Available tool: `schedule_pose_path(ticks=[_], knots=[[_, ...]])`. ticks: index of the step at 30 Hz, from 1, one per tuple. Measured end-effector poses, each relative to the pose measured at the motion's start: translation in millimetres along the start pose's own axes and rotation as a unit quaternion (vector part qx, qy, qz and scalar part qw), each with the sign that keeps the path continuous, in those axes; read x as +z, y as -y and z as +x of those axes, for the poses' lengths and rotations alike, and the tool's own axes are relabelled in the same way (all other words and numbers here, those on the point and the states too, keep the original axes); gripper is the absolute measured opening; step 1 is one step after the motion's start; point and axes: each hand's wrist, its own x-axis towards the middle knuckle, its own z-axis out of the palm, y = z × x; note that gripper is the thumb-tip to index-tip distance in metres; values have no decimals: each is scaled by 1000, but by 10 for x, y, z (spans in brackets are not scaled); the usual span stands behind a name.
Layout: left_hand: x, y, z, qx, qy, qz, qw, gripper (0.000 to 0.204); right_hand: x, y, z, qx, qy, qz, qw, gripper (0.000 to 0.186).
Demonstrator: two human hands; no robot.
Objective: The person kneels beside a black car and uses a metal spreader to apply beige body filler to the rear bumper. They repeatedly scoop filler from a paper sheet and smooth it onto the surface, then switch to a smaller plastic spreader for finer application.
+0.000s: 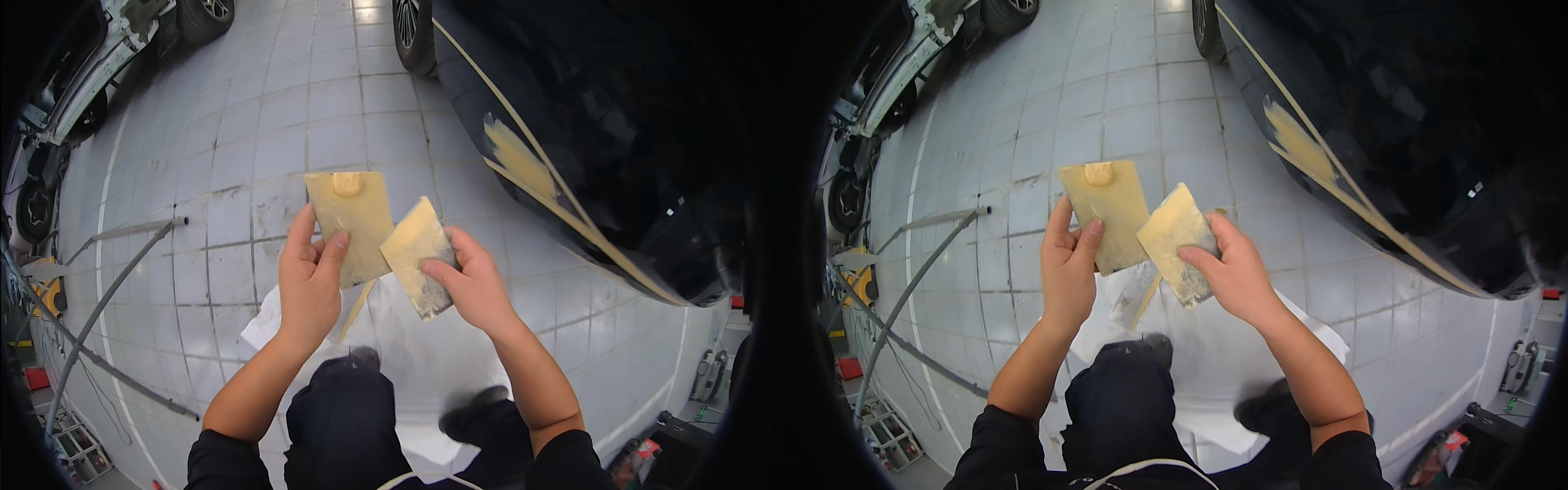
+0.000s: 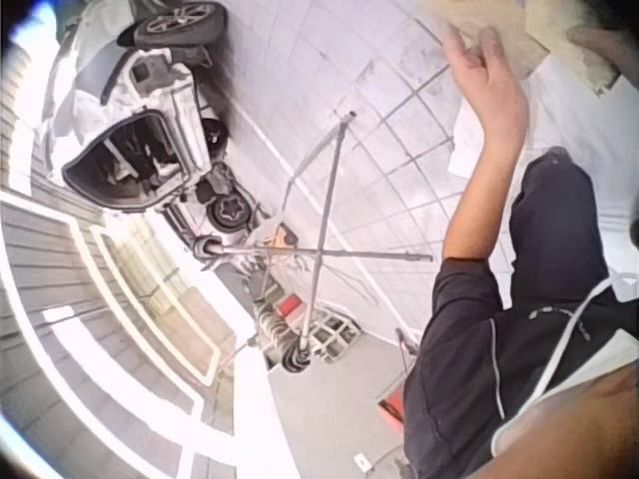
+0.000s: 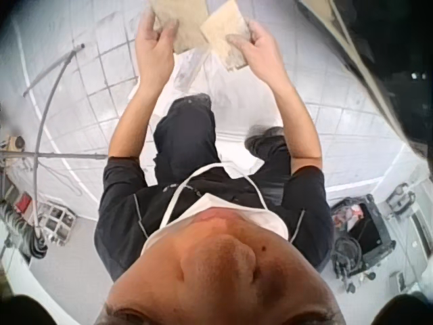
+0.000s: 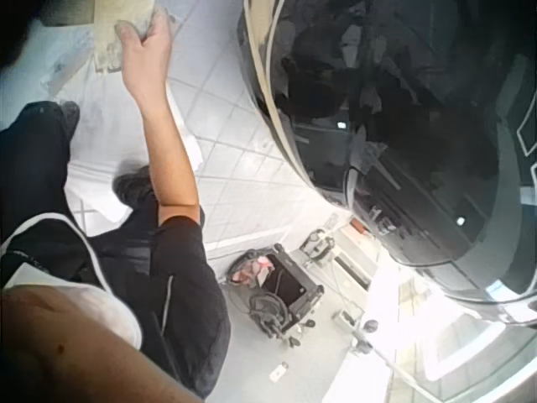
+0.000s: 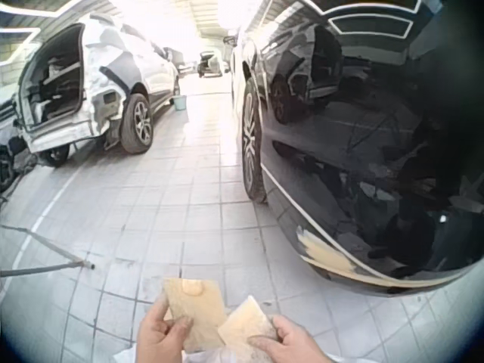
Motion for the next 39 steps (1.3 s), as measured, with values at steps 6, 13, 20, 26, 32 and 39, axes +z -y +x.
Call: schedule_pose_path(ticks=[6,13,20,26,32,39], knots=[[-491,-1382,26,-93,150,207,962,43,592,1533,158,16,-5,-152,988,22],[-874,-2851,407,-238,124,-37,963,47,914,2530,601,-514,-74,-492,699,34],[-731,-3457,1211,-168,257,83,948,42,953,2720,720,-306,-180,-535,767,38],[-574,-3554,2294,-163,229,93,955,43,1170,2829,811,145,-241,216,935,47],[-610,-3454,3224,-155,289,189,926,47,1316,3210,1645,-152,-375,-327,854,52],[-527,-3722,3969,38,405,350,844,34,1368,3501,2191,-179,-306,-495,793,50]])
